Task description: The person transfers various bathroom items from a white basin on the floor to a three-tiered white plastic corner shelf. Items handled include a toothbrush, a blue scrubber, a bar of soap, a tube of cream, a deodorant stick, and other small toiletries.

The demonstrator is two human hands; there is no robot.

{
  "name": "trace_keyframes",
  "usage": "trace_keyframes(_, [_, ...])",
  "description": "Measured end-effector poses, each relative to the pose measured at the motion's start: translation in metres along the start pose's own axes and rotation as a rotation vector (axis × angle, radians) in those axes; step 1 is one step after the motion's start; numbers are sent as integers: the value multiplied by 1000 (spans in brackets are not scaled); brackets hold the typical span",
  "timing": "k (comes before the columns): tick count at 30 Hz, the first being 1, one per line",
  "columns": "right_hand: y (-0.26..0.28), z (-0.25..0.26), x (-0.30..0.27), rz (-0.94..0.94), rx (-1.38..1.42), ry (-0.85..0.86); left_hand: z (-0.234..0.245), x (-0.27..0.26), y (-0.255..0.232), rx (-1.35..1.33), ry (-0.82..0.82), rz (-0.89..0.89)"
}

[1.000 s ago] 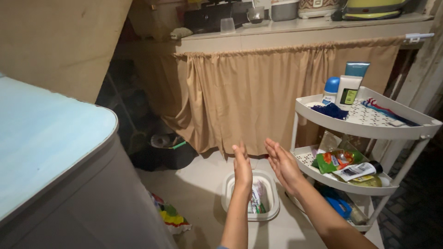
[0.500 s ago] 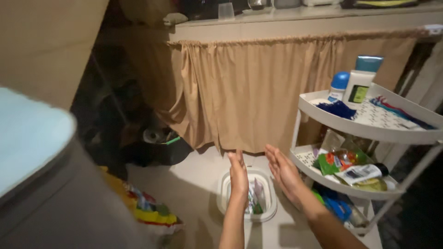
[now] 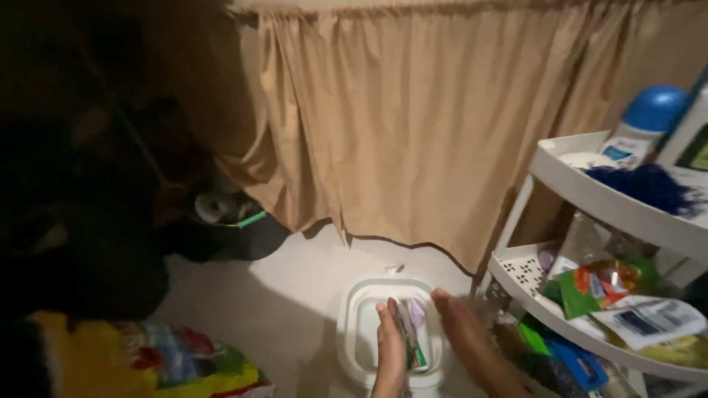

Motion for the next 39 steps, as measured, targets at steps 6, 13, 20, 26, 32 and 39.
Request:
trace_keyframes(6, [-71, -21, 71, 16, 176, 33, 54, 88, 93, -172, 9, -23])
trace_keyframes(13, [-119, -45, 94, -82, 203, 16, 122, 123, 169, -148, -90, 65])
trace_keyframes(20, [-212, -80, 125, -182, 287, 62, 127, 113, 162, 70, -232, 165])
trace_keyframes(26, [-271, -103, 162, -281, 103, 154, 132, 111, 152, 155, -365, 262])
trace_keyframes(32, [-267, -114, 163, -447, 46, 289, 149, 131, 182, 233, -374, 321])
trace_keyframes(39, [-264, -128, 158, -408, 117, 289, 177, 146, 207, 322, -502, 514])
Point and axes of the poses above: each hand's wrist, its own x-axis towards the middle knuckle, its own z-axis out of the back of the hand, y = z × x, the point moved 7 cm from there along x, towards the middle knuckle, and after that the axes turned 10 degrees about -x, right-handed, at the moved point
